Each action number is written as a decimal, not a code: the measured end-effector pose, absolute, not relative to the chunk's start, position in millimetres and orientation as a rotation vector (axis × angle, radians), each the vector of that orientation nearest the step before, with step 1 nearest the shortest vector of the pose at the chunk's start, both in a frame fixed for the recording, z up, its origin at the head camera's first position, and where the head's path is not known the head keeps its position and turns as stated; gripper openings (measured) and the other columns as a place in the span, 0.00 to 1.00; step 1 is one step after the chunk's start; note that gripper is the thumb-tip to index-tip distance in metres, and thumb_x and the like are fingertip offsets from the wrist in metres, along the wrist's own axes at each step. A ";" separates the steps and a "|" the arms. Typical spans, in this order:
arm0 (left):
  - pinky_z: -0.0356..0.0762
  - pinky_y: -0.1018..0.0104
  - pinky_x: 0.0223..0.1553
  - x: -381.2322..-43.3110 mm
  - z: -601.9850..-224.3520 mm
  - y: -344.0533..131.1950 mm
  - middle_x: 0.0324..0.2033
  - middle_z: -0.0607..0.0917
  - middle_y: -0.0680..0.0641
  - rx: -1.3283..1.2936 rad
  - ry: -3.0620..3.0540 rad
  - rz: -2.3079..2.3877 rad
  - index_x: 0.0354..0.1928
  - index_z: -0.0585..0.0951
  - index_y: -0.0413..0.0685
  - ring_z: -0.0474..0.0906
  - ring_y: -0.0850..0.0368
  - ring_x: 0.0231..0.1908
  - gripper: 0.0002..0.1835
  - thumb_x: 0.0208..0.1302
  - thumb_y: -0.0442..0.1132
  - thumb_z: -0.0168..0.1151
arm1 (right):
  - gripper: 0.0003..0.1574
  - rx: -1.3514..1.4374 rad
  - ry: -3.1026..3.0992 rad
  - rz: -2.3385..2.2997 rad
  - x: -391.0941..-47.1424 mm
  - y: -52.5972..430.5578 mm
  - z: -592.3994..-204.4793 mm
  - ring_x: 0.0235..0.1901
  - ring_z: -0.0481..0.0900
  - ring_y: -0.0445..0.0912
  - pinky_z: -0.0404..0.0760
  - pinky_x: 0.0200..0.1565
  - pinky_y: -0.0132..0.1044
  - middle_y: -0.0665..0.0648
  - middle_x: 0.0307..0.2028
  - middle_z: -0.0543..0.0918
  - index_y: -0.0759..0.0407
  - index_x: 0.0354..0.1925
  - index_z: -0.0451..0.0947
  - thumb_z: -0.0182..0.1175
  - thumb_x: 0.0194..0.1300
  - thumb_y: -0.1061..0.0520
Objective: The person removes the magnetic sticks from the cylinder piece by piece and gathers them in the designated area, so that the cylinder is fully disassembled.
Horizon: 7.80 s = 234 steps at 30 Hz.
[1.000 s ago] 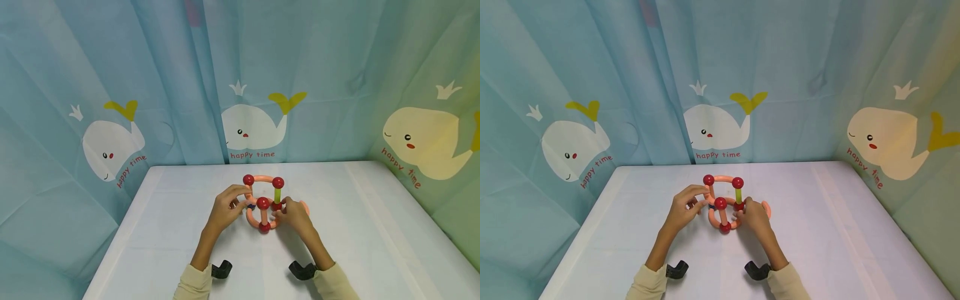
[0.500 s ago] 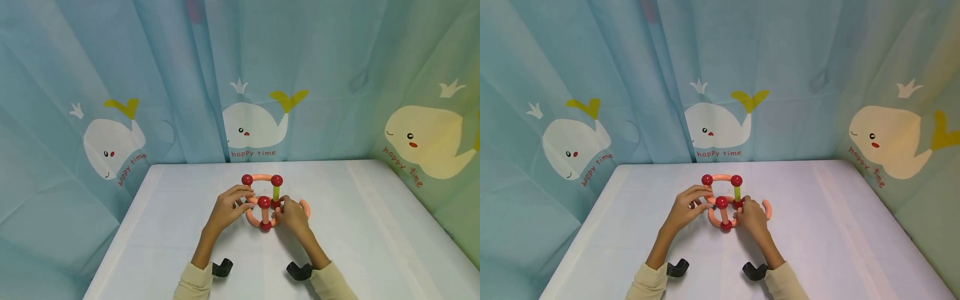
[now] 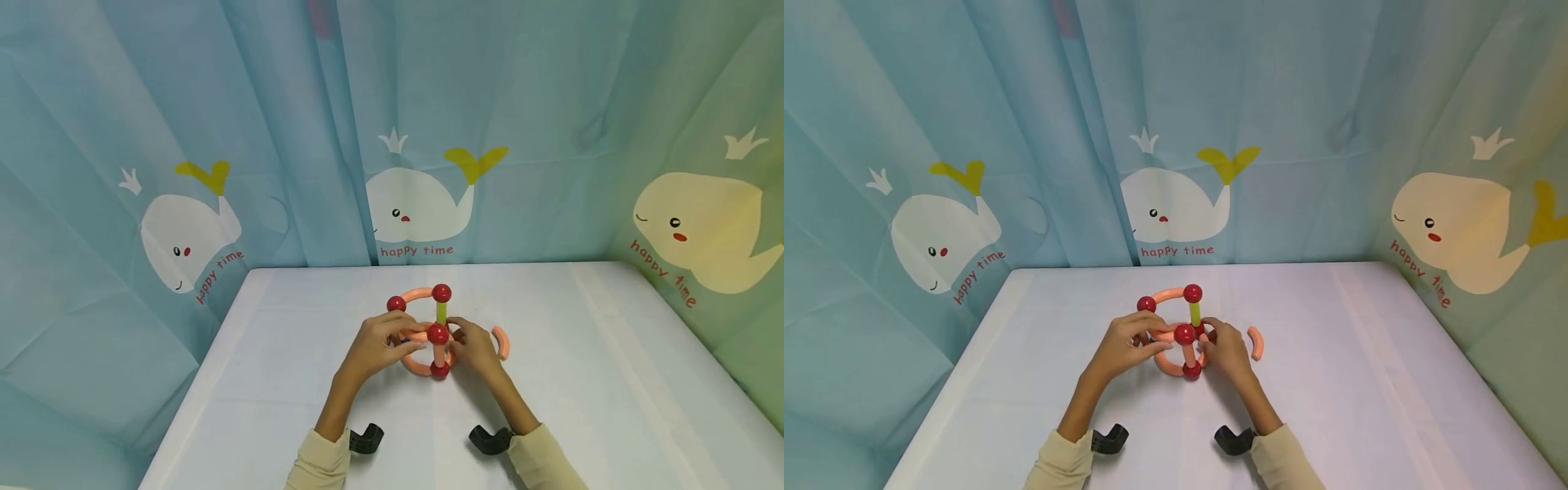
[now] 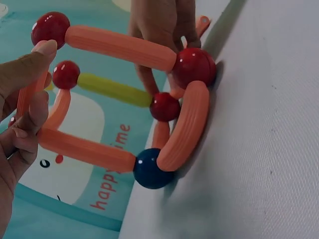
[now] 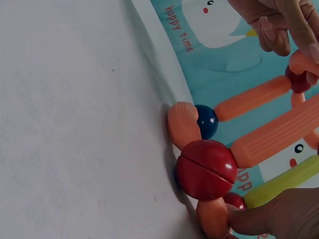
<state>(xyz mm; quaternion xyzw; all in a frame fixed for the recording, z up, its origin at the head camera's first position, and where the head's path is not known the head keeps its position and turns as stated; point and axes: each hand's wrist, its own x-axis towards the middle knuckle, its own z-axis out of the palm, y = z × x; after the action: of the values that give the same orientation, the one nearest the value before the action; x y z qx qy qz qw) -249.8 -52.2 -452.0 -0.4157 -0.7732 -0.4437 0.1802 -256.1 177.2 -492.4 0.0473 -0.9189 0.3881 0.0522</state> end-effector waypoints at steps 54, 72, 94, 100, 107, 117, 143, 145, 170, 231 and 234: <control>0.70 0.84 0.28 -247.1 -444.2 -52.2 0.39 0.87 0.53 -1.181 -2.245 -0.934 0.45 0.87 0.49 0.75 0.66 0.22 0.17 0.54 0.45 0.74 | 0.20 0.912 -2.483 1.220 -227.7 185.8 -420.7 0.40 0.78 0.38 0.80 0.35 0.35 0.44 0.42 0.84 0.53 0.49 0.81 0.71 0.59 0.52; 0.77 0.75 0.34 -246.9 -445.6 -51.7 0.44 0.89 0.50 -1.198 -2.302 -0.956 0.44 0.87 0.48 0.79 0.65 0.31 0.13 0.58 0.44 0.71 | 0.22 0.927 -2.474 1.227 -227.8 187.7 -424.2 0.40 0.78 0.38 0.80 0.36 0.36 0.45 0.42 0.84 0.53 0.51 0.81 0.72 0.57 0.53; 0.69 0.82 0.21 -243.5 -445.6 -38.5 0.36 0.89 0.49 -1.243 -2.573 -1.045 0.43 0.85 0.41 0.69 0.74 0.15 0.13 0.63 0.44 0.66 | 0.29 0.965 -2.497 1.195 -227.6 191.9 -425.8 0.41 0.78 0.40 0.78 0.36 0.36 0.48 0.45 0.84 0.52 0.56 0.78 0.72 0.57 0.53; 0.77 0.78 0.29 -243.2 -452.0 -23.0 0.43 0.86 0.51 -1.190 -2.658 -1.047 0.49 0.83 0.48 0.81 0.70 0.27 0.15 0.63 0.46 0.67 | 0.30 0.960 -2.501 1.219 -228.3 193.8 -424.5 0.42 0.79 0.43 0.79 0.36 0.40 0.51 0.45 0.84 0.53 0.57 0.77 0.73 0.55 0.55; 0.76 0.76 0.43 -240.4 -461.6 -11.1 0.36 0.85 0.57 -1.121 -2.549 -0.993 0.48 0.83 0.55 0.78 0.65 0.44 0.16 0.60 0.50 0.69 | 0.29 0.977 -2.470 1.268 -225.0 188.1 -420.9 0.40 0.81 0.50 0.82 0.35 0.42 0.58 0.44 0.84 0.64 0.54 0.78 0.73 0.52 0.64; 0.77 0.77 0.42 -237.8 -466.3 -4.0 0.30 0.85 0.56 -1.034 -2.438 -1.057 0.44 0.83 0.50 0.78 0.64 0.36 0.09 0.63 0.41 0.66 | 0.25 1.011 -2.385 1.307 -210.3 181.7 -400.8 0.37 0.80 0.52 0.83 0.34 0.38 0.63 0.41 0.84 0.70 0.49 0.79 0.71 0.51 0.69; 0.81 0.68 0.48 -239.1 -470.3 -1.6 0.30 0.88 0.52 -1.026 -2.332 -1.016 0.43 0.86 0.46 0.84 0.57 0.46 0.10 0.61 0.40 0.68 | 0.21 0.941 -2.373 1.261 -229.5 190.9 -429.4 0.35 0.80 0.39 0.81 0.36 0.36 0.48 0.40 0.84 0.56 0.48 0.83 0.74 0.54 0.56; 0.81 0.69 0.45 -238.8 -470.5 -1.5 0.29 0.87 0.52 -1.036 -2.326 -1.016 0.39 0.86 0.47 0.84 0.57 0.42 0.07 0.60 0.40 0.69 | 0.21 0.910 -2.375 1.277 -229.4 190.8 -430.3 0.35 0.80 0.39 0.81 0.36 0.35 0.48 0.40 0.84 0.55 0.48 0.82 0.73 0.55 0.56; 0.71 0.83 0.31 -232.3 -473.1 0.5 0.33 0.85 0.54 -0.989 -2.449 -0.958 0.38 0.83 0.49 0.80 0.58 0.45 0.10 0.62 0.47 0.67 | 0.26 0.707 -2.379 1.410 -239.9 208.5 -442.2 0.41 0.82 0.47 0.82 0.38 0.32 0.59 0.44 0.83 0.61 0.54 0.78 0.70 0.56 0.65; 0.64 0.80 0.26 -234.7 -497.9 2.4 0.23 0.76 0.57 -0.855 -2.847 -0.997 0.34 0.81 0.53 0.66 0.72 0.25 0.11 0.55 0.48 0.73 | 0.30 -0.206 -2.760 1.197 -411.5 204.8 -494.2 0.54 0.76 0.60 0.74 0.57 0.54 0.69 0.54 0.78 0.68 0.60 0.69 0.61 0.65 0.54; 0.64 0.80 0.26 -234.8 -497.8 2.0 0.23 0.77 0.56 -0.861 -2.841 -0.986 0.34 0.81 0.53 0.65 0.72 0.25 0.11 0.55 0.48 0.73 | 0.31 -0.201 -2.761 1.194 -411.1 204.8 -493.4 0.55 0.76 0.60 0.74 0.57 0.54 0.69 0.54 0.78 0.69 0.61 0.69 0.62 0.65 0.54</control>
<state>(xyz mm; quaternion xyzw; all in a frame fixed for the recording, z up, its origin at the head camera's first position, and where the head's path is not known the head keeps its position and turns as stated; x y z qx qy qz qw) -234.8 2.0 -497.8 -0.2752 -0.9082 -0.3151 0.0069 -411.1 204.8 -493.4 -0.0667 -0.9139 0.3954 0.0633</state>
